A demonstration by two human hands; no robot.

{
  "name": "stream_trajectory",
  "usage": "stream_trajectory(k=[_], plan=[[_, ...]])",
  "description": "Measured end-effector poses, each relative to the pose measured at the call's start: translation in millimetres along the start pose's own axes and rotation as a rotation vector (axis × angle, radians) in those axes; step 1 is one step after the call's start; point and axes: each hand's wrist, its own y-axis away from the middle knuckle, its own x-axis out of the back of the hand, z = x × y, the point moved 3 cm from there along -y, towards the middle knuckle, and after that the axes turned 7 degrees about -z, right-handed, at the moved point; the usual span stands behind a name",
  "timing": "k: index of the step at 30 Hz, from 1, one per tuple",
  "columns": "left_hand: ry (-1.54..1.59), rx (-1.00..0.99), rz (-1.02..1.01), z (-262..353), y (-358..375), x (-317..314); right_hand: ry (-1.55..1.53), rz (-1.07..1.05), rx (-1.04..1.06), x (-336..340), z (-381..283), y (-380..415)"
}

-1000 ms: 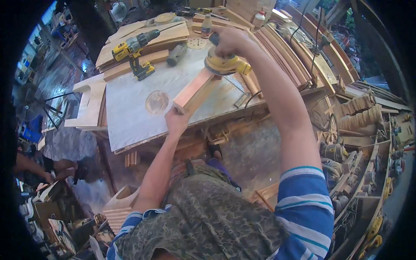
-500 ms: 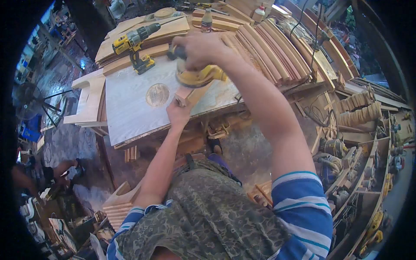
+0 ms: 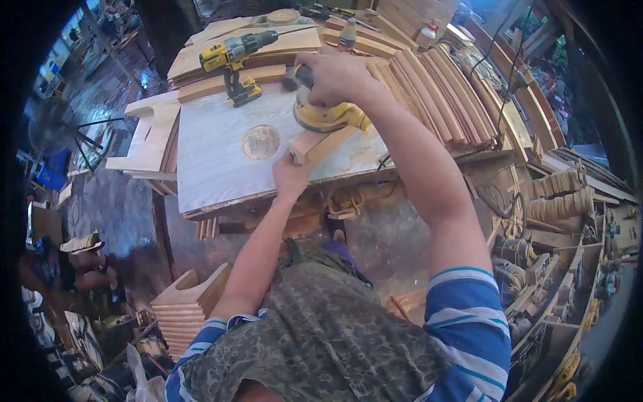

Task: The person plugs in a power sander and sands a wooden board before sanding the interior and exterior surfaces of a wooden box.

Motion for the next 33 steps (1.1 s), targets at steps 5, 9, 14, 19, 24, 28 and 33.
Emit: stream_trajectory(k=[5,9,14,19,24,28,33], plan=[[0.114,-0.018,-0.046,-13,0,-5,-0.019,-0.005,0.045,-3,-35,22],[0.039,0.052,-0.067,1,4,2,-0.029,-0.030,0.035,-2,-36,22],[-0.010,0.047,-0.063,1,-2,6,-0.003,-0.043,-0.050,-1,19,1],[0.042,-0.017,-0.048,-6,-5,4,-0.045,-0.074,-0.253,2,93,-16],[0.014,-0.029,-0.068,-6,-7,9,-0.008,0.037,-0.240,1,137,-18],[0.048,0.028,-0.101,-11,-11,11,-0.049,0.034,-0.283,2,146,-13],[-0.020,-0.010,-0.096,-15,-16,10,-0.040,0.010,-0.258,5,140,-9]])
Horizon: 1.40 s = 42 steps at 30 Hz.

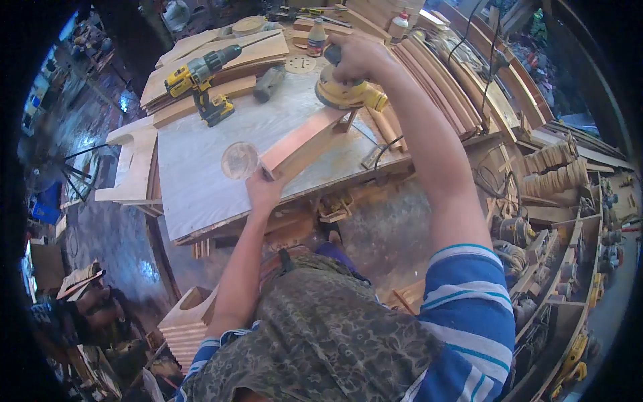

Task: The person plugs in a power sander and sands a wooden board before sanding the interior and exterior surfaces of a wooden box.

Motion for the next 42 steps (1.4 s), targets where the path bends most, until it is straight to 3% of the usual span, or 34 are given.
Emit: stream_trajectory(k=[11,14,16,17,19,22,25,28,32,33,34,35,37,40,42], plan=[[0.055,0.058,-0.063,7,-3,9,-0.028,-0.085,0.199,-6,-62,48],[-0.036,0.055,-0.103,16,-10,20,-0.131,0.063,0.217,-2,-40,58],[-0.074,0.163,-0.340,27,-12,27,-0.184,0.083,0.198,11,-20,75],[-0.078,0.168,-0.330,31,-13,35,-0.241,0.093,0.163,17,-8,86],[-0.274,0.018,-0.487,39,-17,53,-0.212,0.124,0.118,25,15,105],[-0.364,0.064,-0.560,36,-39,95,-0.259,0.095,0.019,38,46,141],[-0.413,0.015,-0.465,59,-106,113,-0.268,0.177,-0.006,37,88,171],[-0.508,-0.074,-0.304,69,-192,75,-0.390,0.258,-0.041,34,123,194],[-0.895,-0.061,-0.389,57,-283,-5,-0.477,0.349,-0.160,16,166,226],[-1.067,-0.082,-0.381,56,-296,-23,-0.493,0.373,-0.176,10,178,235],[-1.093,0.057,-0.451,64,-304,-40,-0.502,0.357,-0.185,8,186,244],[-1.104,0.055,-0.461,67,-311,-54,-0.513,0.357,-0.195,6,194,252],[-1.275,0.120,-0.384,61,-319,-72,-0.485,0.380,-0.213,0,205,268],[-1.286,0.182,-0.286,52,-328,-75,-0.528,0.388,-0.238,-9,220,282],[-1.271,0.235,-0.326,46,-332,-75,-0.548,0.407,-0.242,-14,226,288]])
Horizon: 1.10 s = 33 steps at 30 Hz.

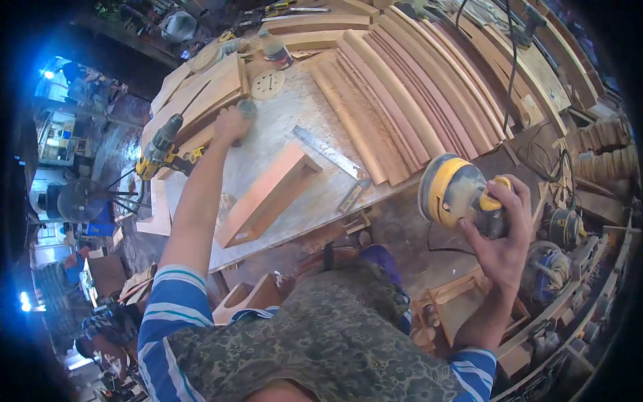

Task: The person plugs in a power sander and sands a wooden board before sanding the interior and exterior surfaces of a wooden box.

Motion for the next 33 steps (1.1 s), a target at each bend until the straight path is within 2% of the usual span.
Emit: stream_trajectory(k=[1,5,7,9,11,12,14,15,17,19,20,22,23,25,26,27,29,31,33], plan=[[0.029,0.021,-0.058,-2,-4,-3,-0.034,0.022,0.001,-1,4,1],[0.026,-0.076,0.006,-17,10,-13,-0.137,0.126,0.069,-3,7,0],[0.346,-0.216,-0.079,-22,37,0,-0.155,0.214,0.103,-2,6,3],[0.453,-0.167,0.033,-33,48,9,-0.170,0.298,0.140,0,2,8],[0.787,-0.418,0.187,-31,83,47,-0.196,0.451,0.103,4,-4,14],[0.797,-0.425,0.204,-31,99,64,-0.287,0.491,0.070,3,-11,16],[1.173,-0.754,0.063,-24,141,99,-0.374,0.554,0.089,3,-31,15],[1.190,-0.767,0.078,-19,169,114,-0.470,0.609,0.090,5,-36,15],[1.225,-0.880,0.057,3,234,132,-0.423,0.665,0.174,10,-48,15],[1.327,-0.991,-0.037,33,286,110,-0.632,0.691,0.124,12,-62,21],[1.276,-1.013,-0.049,49,310,92,-0.605,0.709,0.109,12,-71,26],[1.191,-1.086,-0.054,80,345,62,-0.716,0.677,0.270,10,-94,34],[1.168,-1.129,-0.043,93,357,47,-0.679,0.697,0.257,9,-101,44],[1.290,-1.123,-0.112,112,367,13,-0.651,0.634,0.338,5,-116,59],[1.305,-1.155,-0.062,118,373,0,-0.660,0.611,0.366,2,-124,66],[1.317,-1.177,-0.014,119,381,-10,-0.650,0.602,0.350,-1,-127,74],[1.292,-1.186,-0.041,123,391,-28,-0.703,0.573,0.305,-7,-130,86],[1.329,-1.196,0.041,130,402,-28,-0.710,0.580,0.308,-11,-131,94],[1.315,-1.217,0.025,134,407,-27,-0.755,0.490,0.346,-16,-129,97]])
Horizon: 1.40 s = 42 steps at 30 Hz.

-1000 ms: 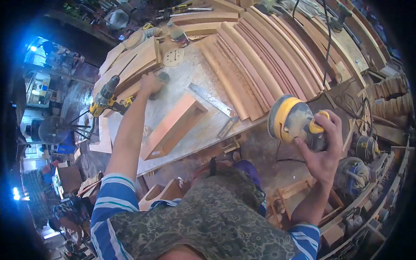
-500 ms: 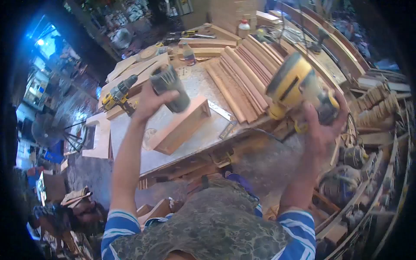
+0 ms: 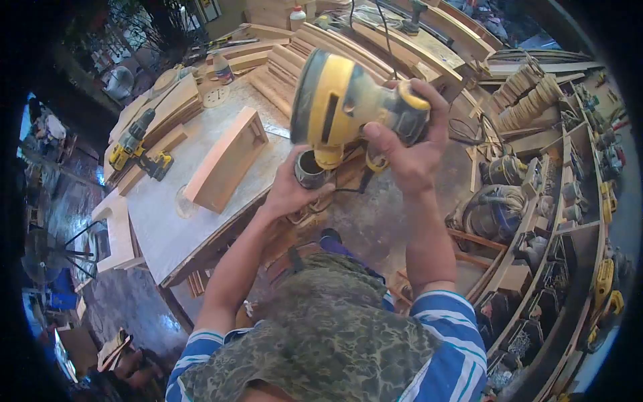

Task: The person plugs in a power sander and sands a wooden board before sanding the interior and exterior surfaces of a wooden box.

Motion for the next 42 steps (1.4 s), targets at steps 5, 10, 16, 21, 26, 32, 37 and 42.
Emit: stream_trajectory(k=[5,10,16,21,26,32,37,42], plan=[[0.135,0.297,-0.450,18,-14,-8,-0.069,-0.125,0.041,10,24,-4],[0.370,0.343,-0.438,17,-36,-28,-0.249,-0.155,-0.021,35,42,-18],[0.750,0.346,-0.453,21,-66,-66,-0.419,-0.215,-0.130,78,71,-31],[0.540,0.250,-0.377,15,-87,-93,-0.329,-0.260,-0.127,104,83,-38],[0.313,0.356,-0.002,-5,-107,-111,0.027,-0.181,-0.041,106,88,-20],[0.316,0.518,0.101,-35,-93,-123,0.189,-0.063,-0.186,105,108,-11],[-0.539,0.409,0.328,-22,-29,-47,0.249,-0.230,-0.220,115,109,-37],[-1.225,0.318,0.643,6,39,79,0.409,-0.369,-0.165,99,97,-61]])
